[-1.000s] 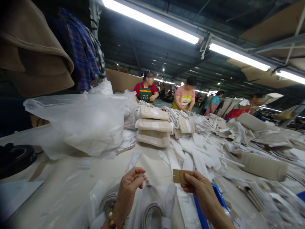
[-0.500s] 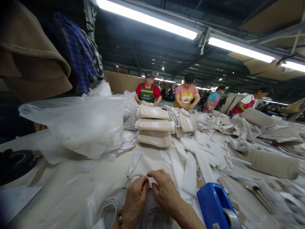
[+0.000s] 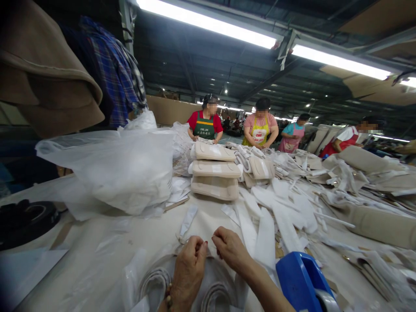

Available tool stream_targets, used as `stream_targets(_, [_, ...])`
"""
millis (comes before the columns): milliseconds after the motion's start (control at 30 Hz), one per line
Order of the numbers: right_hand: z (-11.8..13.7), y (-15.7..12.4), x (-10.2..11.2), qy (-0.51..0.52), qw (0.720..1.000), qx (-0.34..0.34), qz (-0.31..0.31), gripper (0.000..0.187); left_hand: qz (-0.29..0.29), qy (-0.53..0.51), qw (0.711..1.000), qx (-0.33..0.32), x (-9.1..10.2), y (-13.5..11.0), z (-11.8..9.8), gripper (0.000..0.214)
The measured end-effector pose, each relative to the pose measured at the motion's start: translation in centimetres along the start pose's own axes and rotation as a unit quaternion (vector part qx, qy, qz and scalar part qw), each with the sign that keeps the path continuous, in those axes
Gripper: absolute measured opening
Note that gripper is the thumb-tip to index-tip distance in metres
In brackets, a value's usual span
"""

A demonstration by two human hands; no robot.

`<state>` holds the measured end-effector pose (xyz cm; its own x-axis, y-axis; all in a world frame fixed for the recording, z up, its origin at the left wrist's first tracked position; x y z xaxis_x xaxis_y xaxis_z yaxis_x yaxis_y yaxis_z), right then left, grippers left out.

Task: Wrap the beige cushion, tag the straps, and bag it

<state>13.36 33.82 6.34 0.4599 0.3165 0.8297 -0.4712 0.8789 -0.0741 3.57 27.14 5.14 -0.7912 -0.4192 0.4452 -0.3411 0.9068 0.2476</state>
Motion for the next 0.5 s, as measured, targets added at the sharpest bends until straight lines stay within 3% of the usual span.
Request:
stream_targets(133, [-1.6, 1.1, 0.5, 0.01, 0.998, -0.061, -0.014, 0.02, 0.037, 0.11, 0.993, 0.019, -1.2, -0.3, 0.9, 0.037])
stream_targets(233, [-2.0, 1.7, 0.6, -0.02, 0.996, -0.081, -0.013, 0.02, 0.052, 0.127, 0.99, 0.022, -2.0, -0.3, 1.7, 0.038])
stream_targets(500, [-0.2, 3.7, -1.0, -0.172, 0.985, -0.006, -0.007, 0.018, 0.007, 0.071, 0.997, 0.034, -2.9, -0.3, 2.2, 0.05])
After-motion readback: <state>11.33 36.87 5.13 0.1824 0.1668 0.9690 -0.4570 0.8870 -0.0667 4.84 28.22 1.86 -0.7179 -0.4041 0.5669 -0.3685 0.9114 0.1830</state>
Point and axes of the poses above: each hand's wrist, its own y-axis towards the middle knuckle, its own x-axis out of the back of the hand, z = x × y, the point moved 10 cm from there along y, towards the middle knuckle, and after that the axes turned 12 degrees about -y, right-handed, at the moved point
